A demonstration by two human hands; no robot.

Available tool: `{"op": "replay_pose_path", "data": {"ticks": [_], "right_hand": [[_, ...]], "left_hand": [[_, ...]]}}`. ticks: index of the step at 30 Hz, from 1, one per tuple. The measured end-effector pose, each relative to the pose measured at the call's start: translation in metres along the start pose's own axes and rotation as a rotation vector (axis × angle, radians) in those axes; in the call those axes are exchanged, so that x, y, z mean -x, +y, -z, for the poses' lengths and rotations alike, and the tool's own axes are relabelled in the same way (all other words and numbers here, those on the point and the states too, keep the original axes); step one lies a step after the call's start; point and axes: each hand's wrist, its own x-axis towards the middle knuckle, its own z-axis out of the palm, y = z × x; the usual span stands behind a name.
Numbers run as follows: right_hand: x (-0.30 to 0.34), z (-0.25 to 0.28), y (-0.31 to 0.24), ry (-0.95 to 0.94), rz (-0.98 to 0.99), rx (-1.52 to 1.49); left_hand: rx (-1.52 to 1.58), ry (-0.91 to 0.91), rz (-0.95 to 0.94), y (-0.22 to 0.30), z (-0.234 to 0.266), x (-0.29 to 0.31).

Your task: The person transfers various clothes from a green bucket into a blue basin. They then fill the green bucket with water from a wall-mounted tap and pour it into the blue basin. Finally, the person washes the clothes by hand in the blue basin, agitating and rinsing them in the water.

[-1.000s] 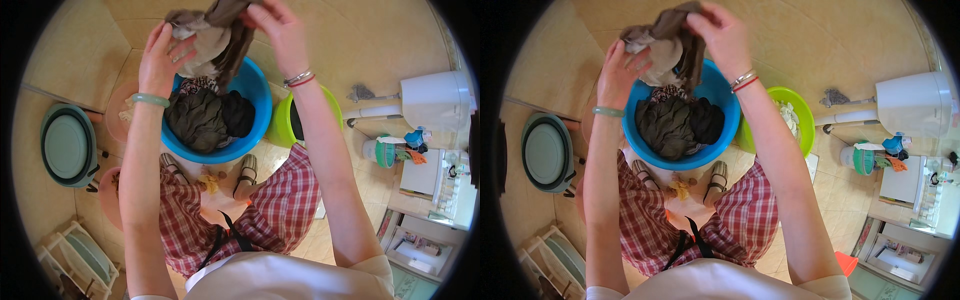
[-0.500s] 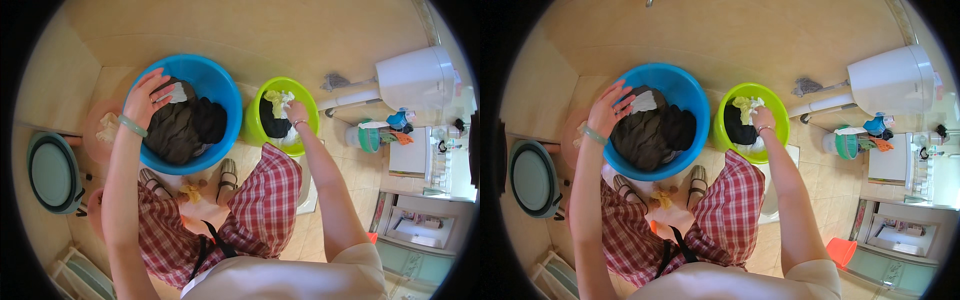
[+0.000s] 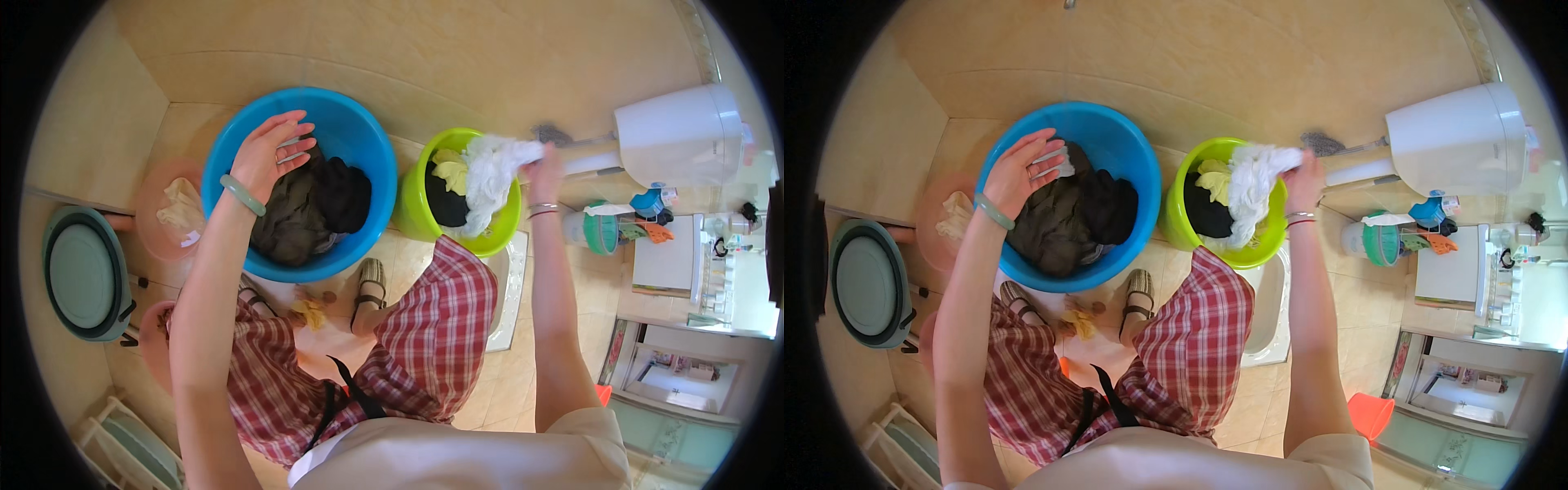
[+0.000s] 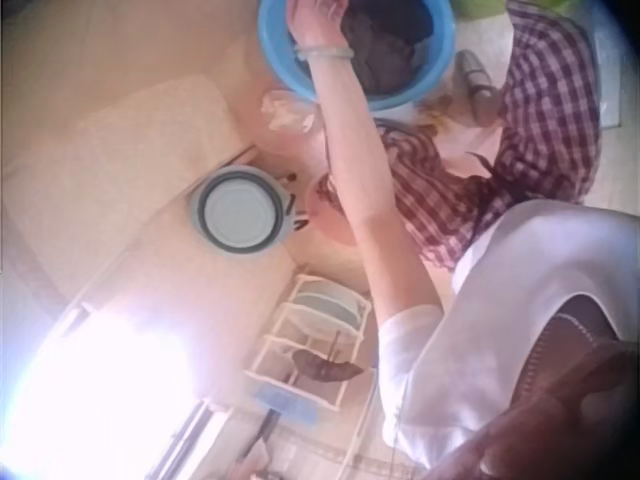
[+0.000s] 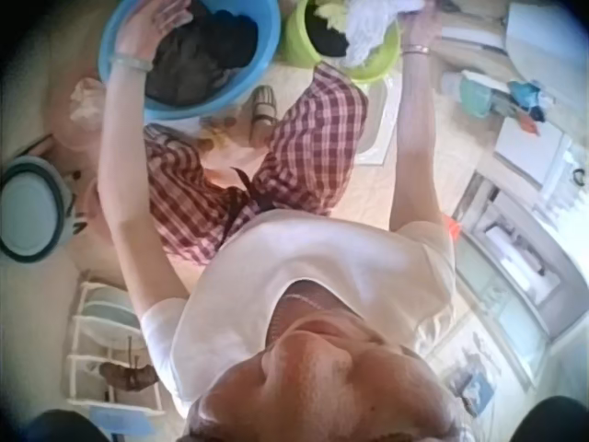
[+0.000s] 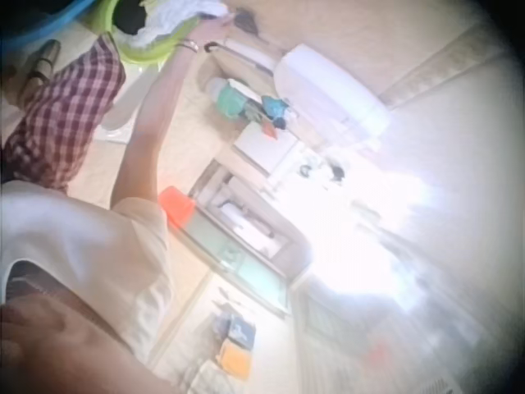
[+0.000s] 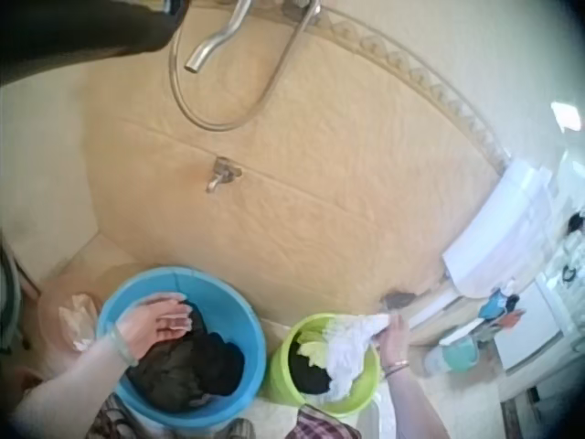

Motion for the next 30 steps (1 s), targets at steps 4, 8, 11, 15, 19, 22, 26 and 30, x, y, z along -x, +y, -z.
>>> {"op": "replay_pose_path", "data": {"ticks": [4,8,11,15,19,22,26,30], "right_hand": [[0.042,-0.042,-0.12,-0.157,0.122,-0.338],[0.113,-0.118,-0.191,-0.315,0.171,-0.507],[0.132,-0.157,-0.169,-0.553,0.134,-0.489],[0.146,-0.191,-0.115,-0.915,-0.116,-0.209],[0.096,-0.13,-0.02,-0.683,0.285,0.791],[0.087,-0.091,0.055,-0.57,0.304,1.425],[0.043,-0.038,0.099,-0.679,0.206,1.545],[0.06,-0.071,0.053,-0.178,0.043,0.689]], "left_hand": [[-0.043,-0.066,0.068,-0.014,-0.012,0.001],[-0.376,-0.271,0.083,-0.041,-0.05,0.015],[-0.351,-0.418,-0.006,-0.048,-0.077,0.031],[-0.014,-0.221,0.097,-0.048,-0.048,0.019],[0.148,-0.025,0.17,-0.055,-0.034,0.007],[-0.013,-0.08,0.042,-0.039,-0.027,0.02],[0.017,-0.054,-0.091,-0.023,-0.038,0.023],[-0.064,0.202,-0.06,-0.013,-0.01,0.017]]}}
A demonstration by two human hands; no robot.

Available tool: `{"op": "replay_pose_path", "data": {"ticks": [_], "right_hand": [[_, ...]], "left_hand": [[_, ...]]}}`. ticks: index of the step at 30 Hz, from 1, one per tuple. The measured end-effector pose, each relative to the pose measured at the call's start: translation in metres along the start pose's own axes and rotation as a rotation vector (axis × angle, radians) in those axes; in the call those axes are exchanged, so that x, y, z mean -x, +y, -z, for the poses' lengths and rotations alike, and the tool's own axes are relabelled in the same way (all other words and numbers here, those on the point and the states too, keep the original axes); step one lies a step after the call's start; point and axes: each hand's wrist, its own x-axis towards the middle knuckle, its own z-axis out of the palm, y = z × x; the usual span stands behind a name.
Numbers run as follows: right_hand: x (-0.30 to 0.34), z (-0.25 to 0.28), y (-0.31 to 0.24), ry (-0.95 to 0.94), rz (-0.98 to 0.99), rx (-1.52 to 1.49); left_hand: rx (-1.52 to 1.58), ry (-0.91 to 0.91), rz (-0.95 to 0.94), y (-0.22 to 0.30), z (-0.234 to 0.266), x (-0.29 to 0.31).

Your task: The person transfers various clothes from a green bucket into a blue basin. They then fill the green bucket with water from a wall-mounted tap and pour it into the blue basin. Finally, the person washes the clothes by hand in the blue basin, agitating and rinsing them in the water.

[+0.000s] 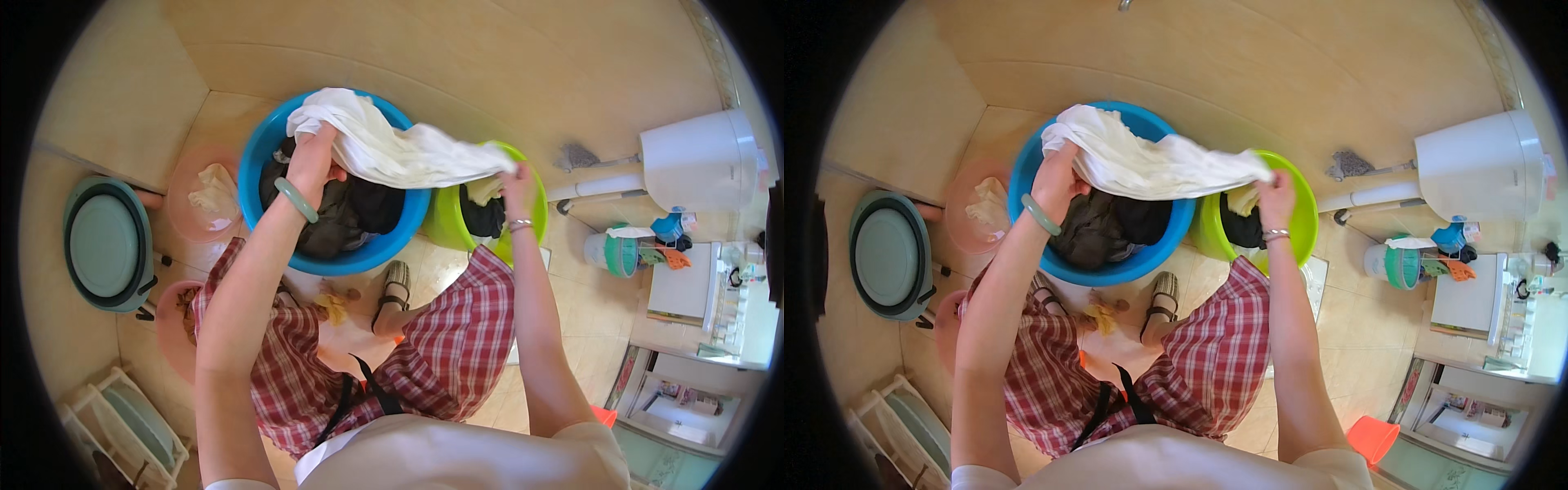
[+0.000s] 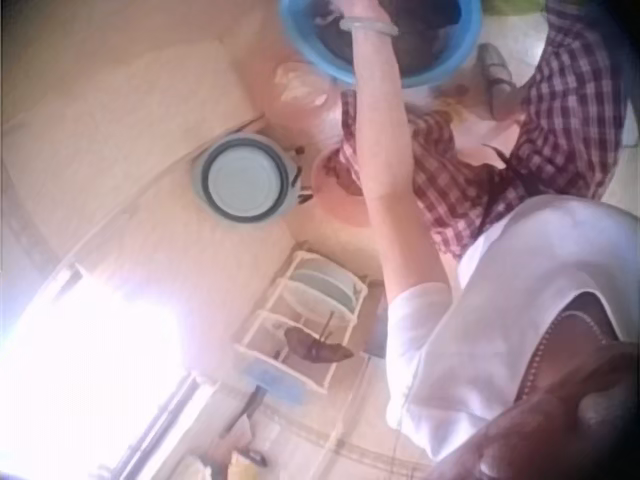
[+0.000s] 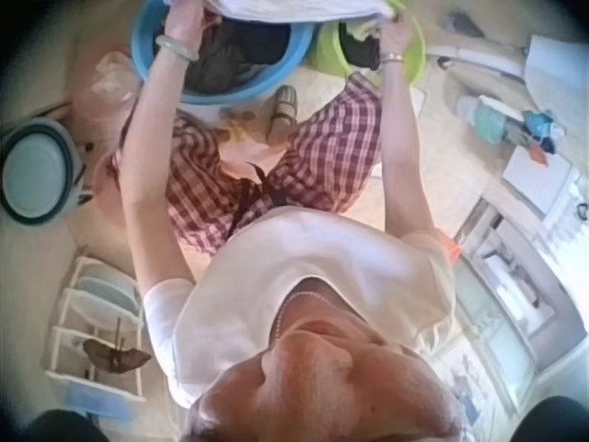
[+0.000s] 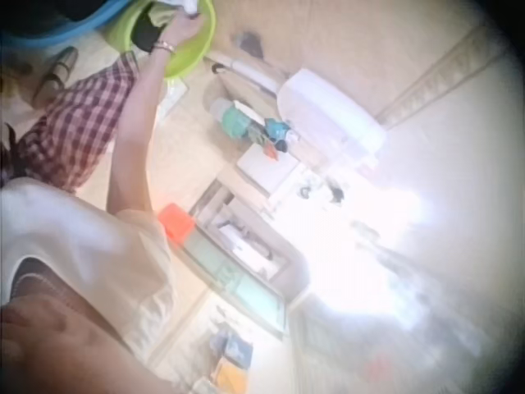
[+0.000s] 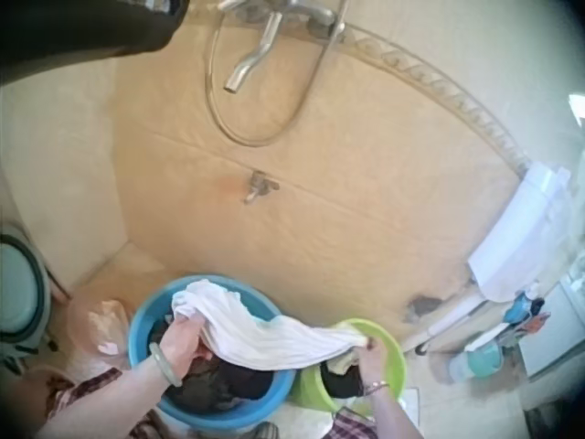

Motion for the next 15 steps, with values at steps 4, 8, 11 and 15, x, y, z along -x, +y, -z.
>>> {"op": "replay_pose_path", "data": {"ticks": [4,8,11,15], "right_hand": [[0.041,0.025,-0.122,0.157,0.236,-0.898],[0.05,0.008,-0.179,0.081,0.481,-0.597],[0.054,-0.022,-0.178,-0.108,0.414,-0.598],[0.071,-0.065,-0.148,-0.484,0.289,-0.498]], "left_hand": [[-0.066,0.026,0.147,-0.004,0.024,-0.021],[-0.329,-0.04,0.12,-0.003,0.028,-0.026],[-0.674,0.096,-0.129,0.001,0.025,-0.026],[-0.794,0.198,-0.28,0.013,0.037,-0.031]]}}
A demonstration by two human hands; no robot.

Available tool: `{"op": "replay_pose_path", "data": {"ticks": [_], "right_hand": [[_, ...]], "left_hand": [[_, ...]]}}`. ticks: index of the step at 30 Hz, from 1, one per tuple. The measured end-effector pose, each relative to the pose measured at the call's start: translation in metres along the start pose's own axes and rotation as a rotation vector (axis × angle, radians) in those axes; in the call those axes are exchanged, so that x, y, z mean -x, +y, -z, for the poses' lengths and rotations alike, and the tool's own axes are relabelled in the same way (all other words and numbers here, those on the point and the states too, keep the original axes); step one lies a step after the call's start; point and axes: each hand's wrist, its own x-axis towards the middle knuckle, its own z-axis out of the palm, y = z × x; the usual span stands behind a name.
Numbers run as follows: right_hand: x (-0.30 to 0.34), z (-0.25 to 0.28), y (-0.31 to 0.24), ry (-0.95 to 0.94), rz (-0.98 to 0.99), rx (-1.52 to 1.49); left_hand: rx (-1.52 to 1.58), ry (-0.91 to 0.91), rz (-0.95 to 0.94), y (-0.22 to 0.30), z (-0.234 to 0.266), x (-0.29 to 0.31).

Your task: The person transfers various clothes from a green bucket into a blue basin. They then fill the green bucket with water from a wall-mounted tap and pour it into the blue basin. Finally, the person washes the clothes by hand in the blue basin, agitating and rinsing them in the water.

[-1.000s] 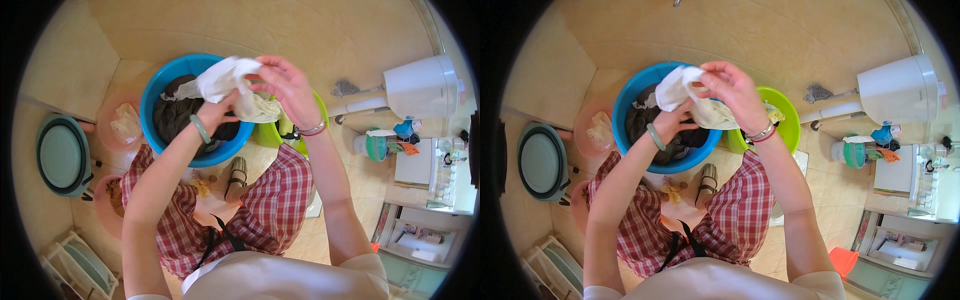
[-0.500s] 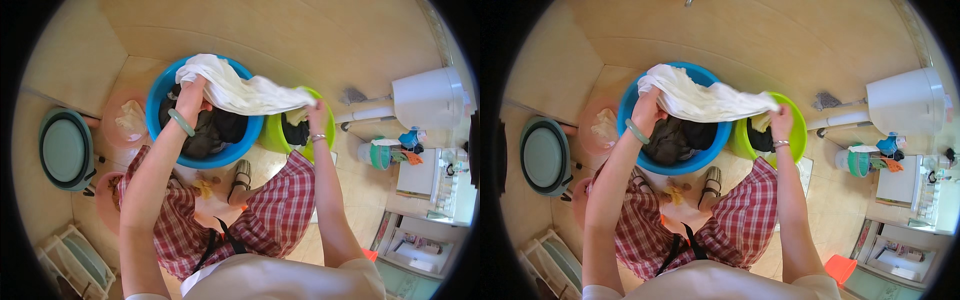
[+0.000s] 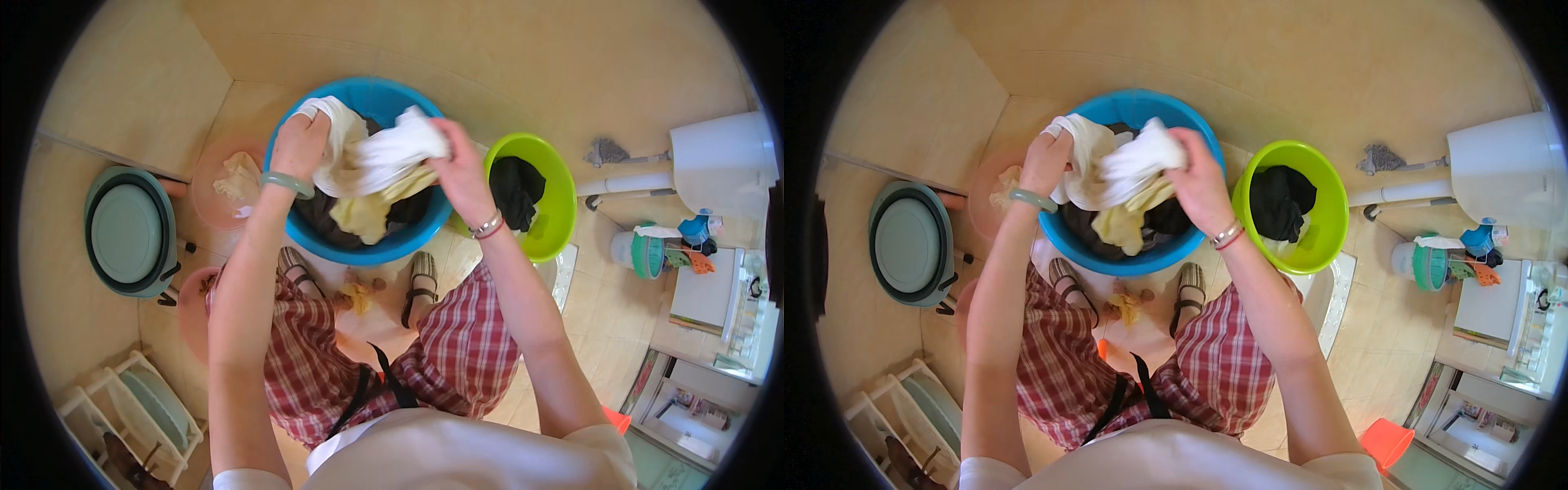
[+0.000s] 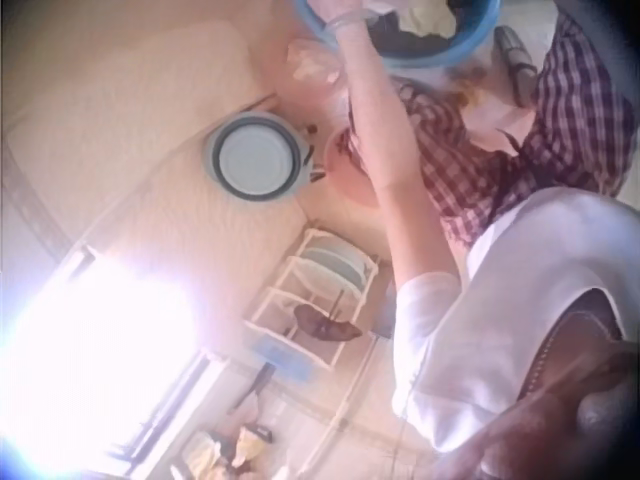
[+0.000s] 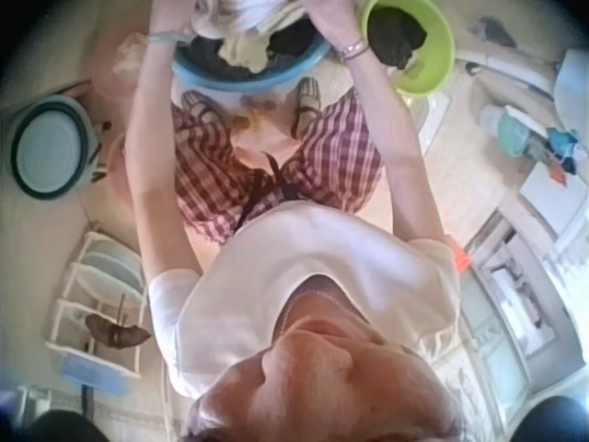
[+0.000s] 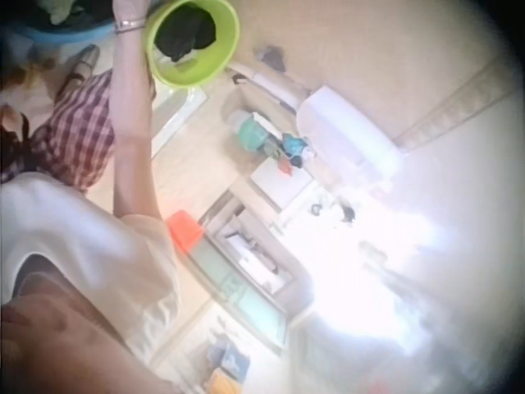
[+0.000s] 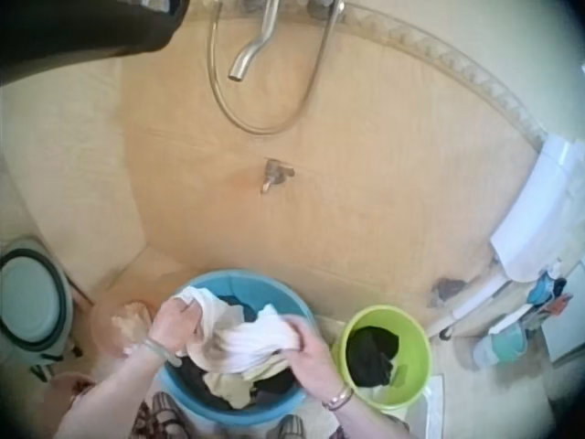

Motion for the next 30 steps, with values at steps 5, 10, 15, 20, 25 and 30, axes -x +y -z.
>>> {"op": "replay_pose_path", "data": {"ticks": [5,10,15,20,25,30], "right_hand": [[0.009,0.006,0.037,-0.395,-0.064,0.555],[-0.007,0.064,0.059,0.012,-0.208,0.477],[-0.016,0.155,0.124,0.325,-0.495,0.361],[0.028,0.203,0.192,0.144,-0.715,0.956],[0.053,0.151,0.175,0.024,-0.727,1.228],[0.068,0.212,0.219,0.2,-0.531,1.065]], "left_hand": [[-0.673,-0.307,-0.076,-0.021,0.004,0.016],[-0.457,-0.218,-0.168,-0.01,0.002,0.025],[-0.468,-0.248,-0.23,-0.008,-0.006,0.036],[-0.483,-0.402,-0.22,0.0,-0.03,0.037],[-0.52,-0.398,-0.217,-0.003,-0.018,0.047],[-0.493,-0.425,-0.275,0.005,-0.034,0.043]]}}
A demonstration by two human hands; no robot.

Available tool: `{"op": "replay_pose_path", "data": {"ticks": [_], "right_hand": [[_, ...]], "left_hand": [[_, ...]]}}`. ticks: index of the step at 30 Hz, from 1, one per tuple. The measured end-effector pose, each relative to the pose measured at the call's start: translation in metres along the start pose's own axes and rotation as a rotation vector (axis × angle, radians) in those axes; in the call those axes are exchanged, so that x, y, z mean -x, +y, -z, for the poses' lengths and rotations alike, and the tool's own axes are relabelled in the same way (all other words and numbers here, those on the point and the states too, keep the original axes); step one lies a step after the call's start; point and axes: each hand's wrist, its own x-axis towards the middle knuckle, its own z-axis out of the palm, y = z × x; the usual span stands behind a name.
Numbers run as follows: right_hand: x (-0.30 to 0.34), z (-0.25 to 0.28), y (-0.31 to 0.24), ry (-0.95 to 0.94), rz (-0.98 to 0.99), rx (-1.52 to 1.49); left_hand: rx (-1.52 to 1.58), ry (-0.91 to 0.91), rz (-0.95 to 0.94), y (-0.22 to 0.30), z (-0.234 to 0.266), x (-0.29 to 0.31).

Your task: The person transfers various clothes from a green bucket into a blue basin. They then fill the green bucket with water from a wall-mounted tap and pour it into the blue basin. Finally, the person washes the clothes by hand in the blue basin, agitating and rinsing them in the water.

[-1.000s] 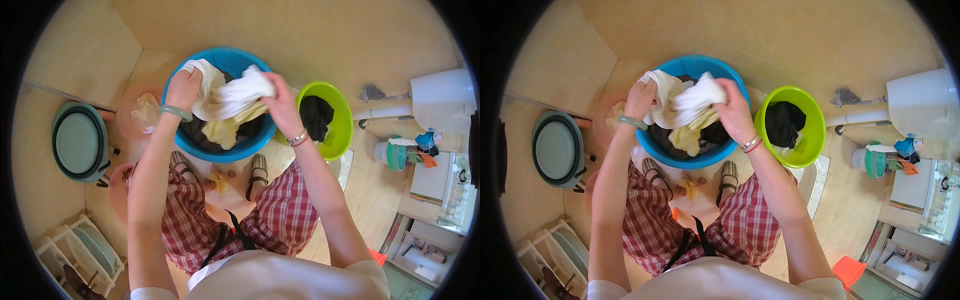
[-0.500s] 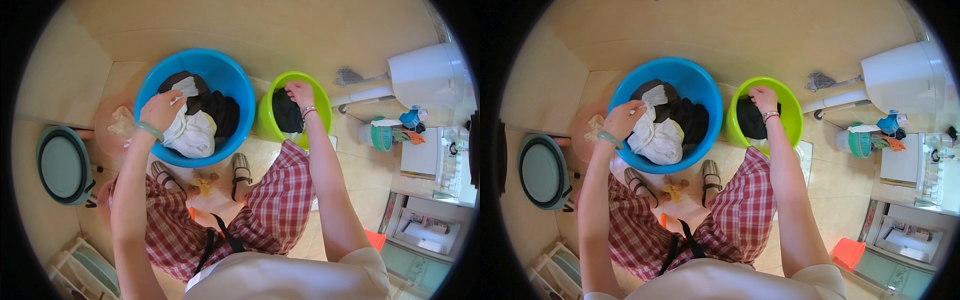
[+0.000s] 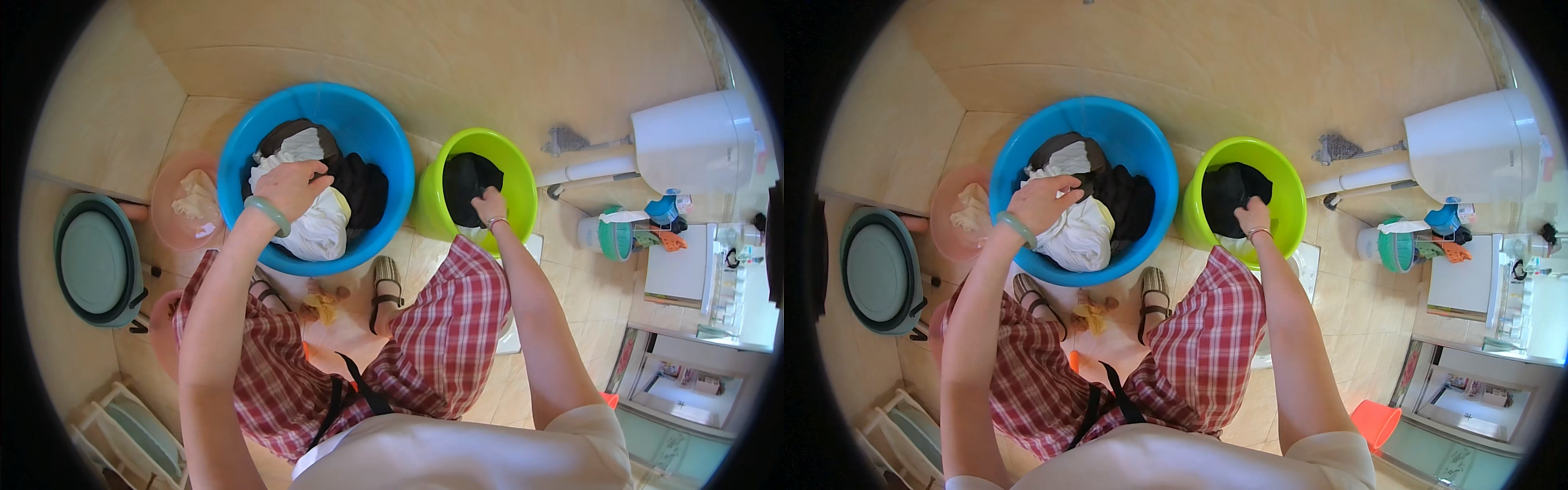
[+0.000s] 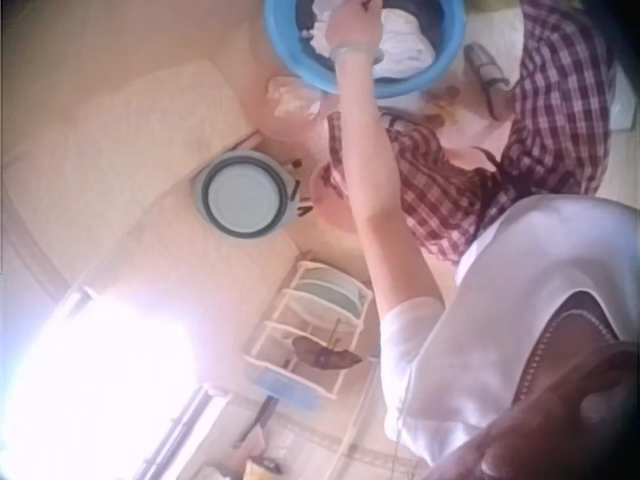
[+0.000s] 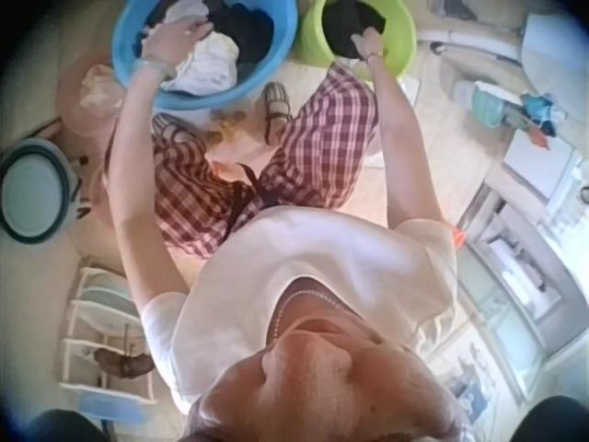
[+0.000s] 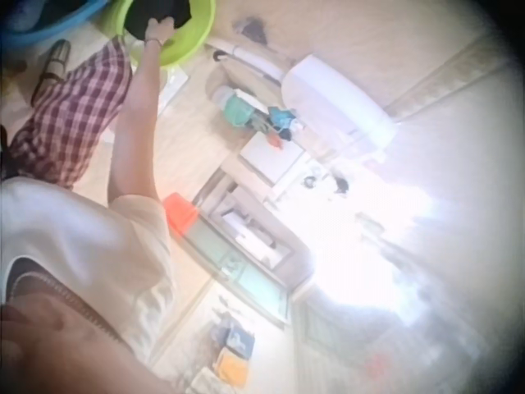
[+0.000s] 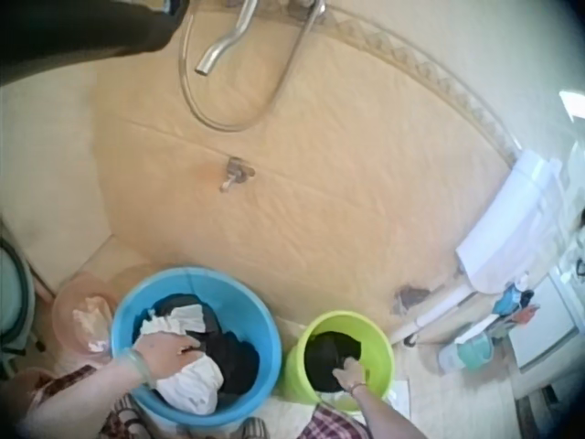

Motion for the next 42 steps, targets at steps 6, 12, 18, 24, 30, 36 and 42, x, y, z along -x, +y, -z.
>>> {"op": "replay_pose_path", "data": {"ticks": [6,12,18,24,30,36,42], "right_hand": [[0.006,0.097,-0.052,0.271,-0.161,-1.074],[0.063,0.222,-0.161,0.444,0.384,-1.541],[0.136,0.321,-0.264,0.323,0.726,-1.828],[0.104,0.282,-0.294,0.383,0.688,-1.526],[0.079,0.157,-0.292,0.064,0.546,-1.136],[0.054,0.049,-0.261,-0.085,0.442,-0.812],[0.058,0.021,-0.234,-0.44,0.131,-0.687]], "left_hand": [[0.084,-0.009,-0.011,-0.006,0.002,0.008],[0.219,-0.069,-0.063,0.012,-0.01,0.0],[0.532,0.12,-0.261,0.029,-0.052,-0.009],[0.589,0.304,-0.171,0.014,-0.02,-0.003],[0.825,0.379,-0.124,-0.039,-0.039,-0.029],[0.99,0.206,-0.015,-0.002,-0.023,-0.016],[0.47,0.116,-0.168,0.015,-0.028,-0.019]]}}
